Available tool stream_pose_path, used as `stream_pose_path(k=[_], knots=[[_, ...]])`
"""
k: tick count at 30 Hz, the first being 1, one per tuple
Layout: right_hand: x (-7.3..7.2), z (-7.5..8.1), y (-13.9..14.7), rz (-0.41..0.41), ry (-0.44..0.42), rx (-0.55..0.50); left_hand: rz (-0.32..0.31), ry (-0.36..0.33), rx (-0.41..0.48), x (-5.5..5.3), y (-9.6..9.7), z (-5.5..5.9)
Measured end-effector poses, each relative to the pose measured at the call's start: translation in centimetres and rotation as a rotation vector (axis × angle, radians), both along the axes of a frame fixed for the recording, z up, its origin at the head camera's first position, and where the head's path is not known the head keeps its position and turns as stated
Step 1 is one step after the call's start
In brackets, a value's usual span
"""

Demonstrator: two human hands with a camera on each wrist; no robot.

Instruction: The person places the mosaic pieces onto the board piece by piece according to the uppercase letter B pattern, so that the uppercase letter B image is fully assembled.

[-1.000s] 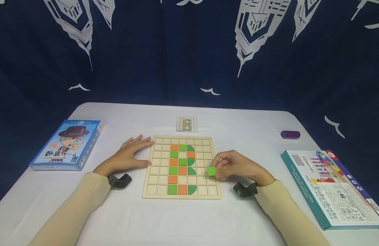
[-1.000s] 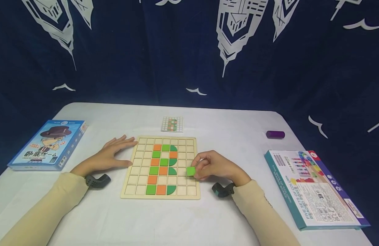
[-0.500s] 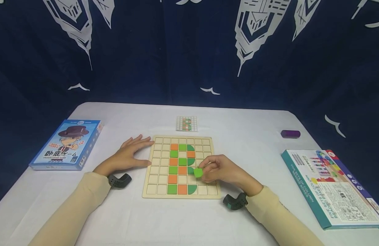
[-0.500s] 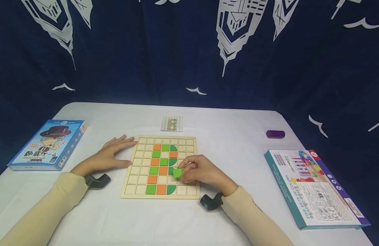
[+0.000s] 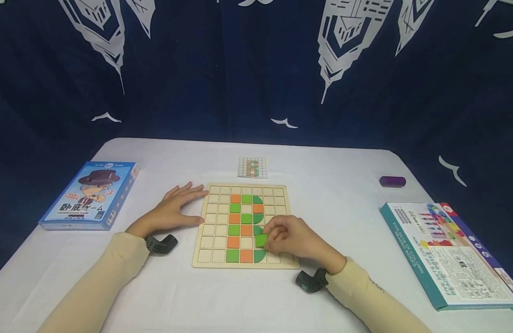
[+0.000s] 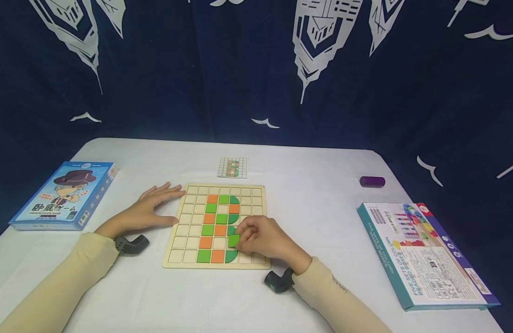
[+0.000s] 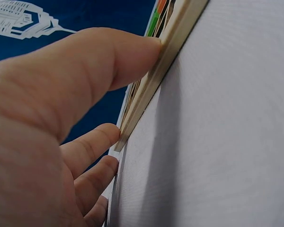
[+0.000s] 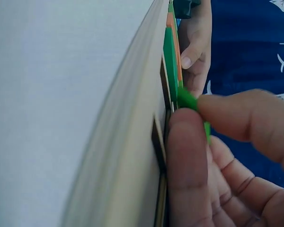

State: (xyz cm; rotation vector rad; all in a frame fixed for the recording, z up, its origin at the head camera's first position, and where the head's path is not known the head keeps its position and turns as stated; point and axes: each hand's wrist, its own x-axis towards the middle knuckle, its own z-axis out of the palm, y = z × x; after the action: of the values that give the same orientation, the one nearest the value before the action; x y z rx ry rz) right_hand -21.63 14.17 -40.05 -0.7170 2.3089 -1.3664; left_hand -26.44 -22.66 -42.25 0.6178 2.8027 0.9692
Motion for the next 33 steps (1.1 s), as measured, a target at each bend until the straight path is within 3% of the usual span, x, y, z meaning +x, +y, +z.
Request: stream_pose_path(k=[27,33], knots=[[0.23,-0.20,-0.45,0.014,0.071,0.048,-0.010,-0.002,0.014,-0.05,-0.20,0.02],[0.13,-0.37,-0.36,0.015,0.026,0.025,-0.006,-0.004,0.005,-0.07,-0.16,-0.02]])
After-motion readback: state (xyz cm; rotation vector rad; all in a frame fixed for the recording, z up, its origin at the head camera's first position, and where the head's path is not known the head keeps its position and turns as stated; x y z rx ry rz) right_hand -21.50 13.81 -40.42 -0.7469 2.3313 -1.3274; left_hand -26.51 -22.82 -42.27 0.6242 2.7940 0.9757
